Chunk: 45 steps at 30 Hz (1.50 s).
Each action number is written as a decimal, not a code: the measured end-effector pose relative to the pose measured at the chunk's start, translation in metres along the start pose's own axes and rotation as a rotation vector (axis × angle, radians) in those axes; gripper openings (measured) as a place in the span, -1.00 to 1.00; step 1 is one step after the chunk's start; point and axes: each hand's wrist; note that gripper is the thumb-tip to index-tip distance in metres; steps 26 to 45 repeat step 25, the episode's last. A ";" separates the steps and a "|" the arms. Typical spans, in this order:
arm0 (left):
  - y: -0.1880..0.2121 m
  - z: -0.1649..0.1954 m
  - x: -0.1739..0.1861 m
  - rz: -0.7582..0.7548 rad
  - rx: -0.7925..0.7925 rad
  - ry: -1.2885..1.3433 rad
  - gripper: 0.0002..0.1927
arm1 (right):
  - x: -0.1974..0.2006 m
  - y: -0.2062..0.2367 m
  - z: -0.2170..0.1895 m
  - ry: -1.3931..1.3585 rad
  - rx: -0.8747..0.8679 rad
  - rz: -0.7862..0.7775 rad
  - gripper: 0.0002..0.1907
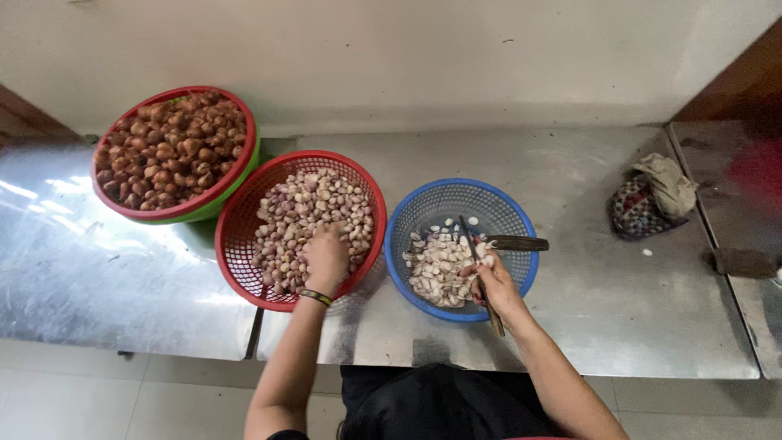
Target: The person sits at a stainless steel work table and peels garlic cloves one at a time, using a small knife to trim and remove the skins over a blue perforated basket. Peeled cloves are placed in a red basket beside them, with unpeeled cloves in a larger green basket and trimmings accumulating in the blue basket.
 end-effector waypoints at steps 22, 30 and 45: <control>0.005 0.044 -0.016 -0.470 0.059 1.147 -0.73 | -0.025 0.002 -0.001 0.078 0.155 -0.114 -0.38; 0.021 0.076 -0.048 -0.645 0.121 1.440 -0.75 | -0.033 0.003 0.011 0.175 0.238 -0.067 -0.38; 0.021 0.076 -0.048 -0.645 0.121 1.440 -0.75 | -0.033 0.003 0.011 0.175 0.238 -0.067 -0.38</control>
Point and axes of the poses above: each hand's wrist, its own y-axis away from the middle knuckle, its own x-axis out of the back of the hand, z = x × y, and after that the axes turned 3 degrees about y, right-handed
